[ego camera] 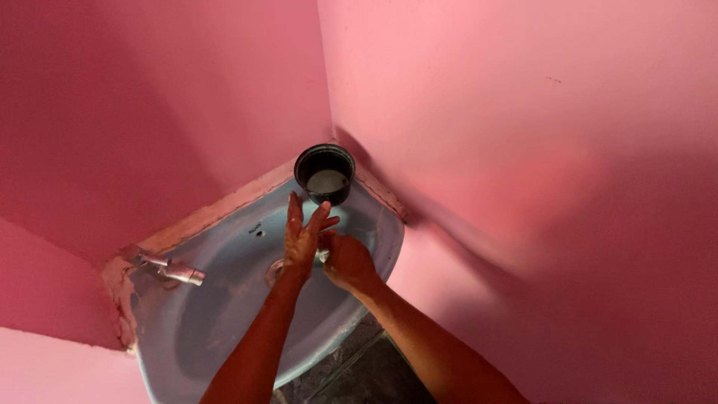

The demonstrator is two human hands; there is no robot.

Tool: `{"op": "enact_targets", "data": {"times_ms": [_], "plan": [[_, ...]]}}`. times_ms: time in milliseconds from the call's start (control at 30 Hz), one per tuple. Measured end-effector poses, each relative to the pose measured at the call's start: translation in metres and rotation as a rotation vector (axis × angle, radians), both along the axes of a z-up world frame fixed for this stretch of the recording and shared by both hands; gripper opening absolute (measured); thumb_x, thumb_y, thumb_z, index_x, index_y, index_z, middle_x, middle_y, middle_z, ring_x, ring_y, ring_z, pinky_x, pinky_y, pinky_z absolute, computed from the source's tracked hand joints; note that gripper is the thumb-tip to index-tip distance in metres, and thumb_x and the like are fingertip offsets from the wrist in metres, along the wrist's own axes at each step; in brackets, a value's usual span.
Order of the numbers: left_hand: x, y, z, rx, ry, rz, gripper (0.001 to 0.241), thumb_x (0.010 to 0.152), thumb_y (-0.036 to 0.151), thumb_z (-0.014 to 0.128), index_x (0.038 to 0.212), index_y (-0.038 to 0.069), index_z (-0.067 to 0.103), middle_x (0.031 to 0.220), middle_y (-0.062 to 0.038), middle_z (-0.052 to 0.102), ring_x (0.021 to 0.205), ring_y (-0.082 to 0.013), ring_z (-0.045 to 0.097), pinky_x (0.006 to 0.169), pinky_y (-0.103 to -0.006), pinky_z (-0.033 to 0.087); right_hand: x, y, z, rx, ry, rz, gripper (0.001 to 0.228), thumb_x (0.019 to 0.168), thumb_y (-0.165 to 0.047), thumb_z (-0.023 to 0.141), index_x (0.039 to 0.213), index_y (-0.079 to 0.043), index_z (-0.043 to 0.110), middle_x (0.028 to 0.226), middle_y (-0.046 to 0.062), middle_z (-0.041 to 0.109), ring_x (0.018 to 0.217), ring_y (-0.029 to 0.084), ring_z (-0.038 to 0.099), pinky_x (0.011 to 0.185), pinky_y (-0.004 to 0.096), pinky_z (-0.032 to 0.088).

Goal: The person cleans a blue corner sink with a cloth and washes a black bucket and a metal cup under the faucet.

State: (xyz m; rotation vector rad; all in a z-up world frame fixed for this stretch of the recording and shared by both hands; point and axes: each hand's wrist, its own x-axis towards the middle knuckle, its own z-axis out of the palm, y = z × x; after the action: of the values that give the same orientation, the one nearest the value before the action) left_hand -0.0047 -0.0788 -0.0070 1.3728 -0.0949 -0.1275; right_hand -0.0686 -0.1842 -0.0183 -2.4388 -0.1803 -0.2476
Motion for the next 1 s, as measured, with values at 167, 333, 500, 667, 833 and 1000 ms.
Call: {"op": "enact_targets", "data": {"times_ms": [167, 333, 500, 667, 833, 1000], "plan": [[-0.006, 0.067, -0.057, 0.546, -0.091, -0.033, 0.083, 0.099, 0.052, 0.065, 0.164, 0.012, 0.034, 0.14, -0.026, 0.071, 0.12, -0.0273, 0.074, 0.103, -0.0426, 0.058, 0.013, -0.002, -0.027, -0.344, -0.159, -0.029, 0.01, 0.074, -0.014, 0.071, 0.081, -0.01, 0.078, 0.086, 0.015, 0.076, 0.09, 0.034, 0.071, 0.088, 0.047, 0.056], [-0.03, 0.145, -0.087, 1.541, -0.181, -0.497, 0.063, 0.105, 0.045, 0.046, 0.16, 0.019, 0.032, 0.169, -0.014, 0.025, 0.149, -0.0371, 0.034, 0.12, -0.0511, 0.035, 0.023, 0.04, -0.069, -0.57, 0.133, 0.183, 0.011, 0.088, -0.015, 0.066, 0.091, -0.006, 0.073, 0.095, 0.019, 0.074, 0.085, 0.034, 0.073, 0.071, 0.047, 0.058], [-0.078, 0.194, -0.079, 1.779, -0.183, -0.58, 0.071, 0.103, 0.046, 0.04, 0.163, 0.013, 0.018, 0.171, -0.011, 0.008, 0.157, -0.0306, 0.016, 0.125, -0.0468, 0.021, 0.043, 0.033, -0.079, -0.616, 0.24, 0.306, 0.016, 0.089, -0.017, 0.066, 0.091, -0.005, 0.076, 0.099, 0.02, 0.073, 0.088, 0.036, 0.072, 0.075, 0.048, 0.058], [-0.08, 0.212, -0.079, 1.702, -0.218, -0.622, 0.064, 0.104, 0.043, 0.042, 0.157, 0.009, 0.029, 0.168, -0.013, 0.02, 0.153, -0.0307, 0.027, 0.123, -0.0455, 0.027, 0.051, 0.062, -0.112, -0.691, 0.05, 0.287, 0.017, 0.084, -0.014, 0.067, 0.092, -0.003, 0.077, 0.098, 0.02, 0.073, 0.088, 0.036, 0.072, 0.074, 0.047, 0.059], [-0.097, 0.208, -0.066, 1.485, -0.096, -0.278, 0.053, 0.092, 0.017, 0.048, 0.145, 0.017, 0.056, 0.144, -0.011, 0.061, 0.126, -0.0324, 0.064, 0.11, -0.0458, 0.049, 0.067, 0.072, -0.134, -0.65, 0.031, 0.259, 0.02, 0.087, -0.013, 0.062, 0.098, -0.004, 0.076, 0.107, 0.021, 0.071, 0.092, 0.036, 0.072, 0.078, 0.048, 0.059], [-0.113, 0.194, -0.035, 1.485, -0.001, -0.12, 0.054, 0.088, 0.016, 0.056, 0.142, 0.022, 0.059, 0.129, -0.017, 0.067, 0.116, -0.0363, 0.066, 0.105, -0.0492, 0.049, 0.088, 0.06, -0.155, -0.6, 0.093, 0.194, 0.026, 0.094, -0.017, 0.06, 0.109, -0.001, 0.073, 0.116, 0.022, 0.068, 0.097, 0.036, 0.068, 0.081, 0.048, 0.058]]}}
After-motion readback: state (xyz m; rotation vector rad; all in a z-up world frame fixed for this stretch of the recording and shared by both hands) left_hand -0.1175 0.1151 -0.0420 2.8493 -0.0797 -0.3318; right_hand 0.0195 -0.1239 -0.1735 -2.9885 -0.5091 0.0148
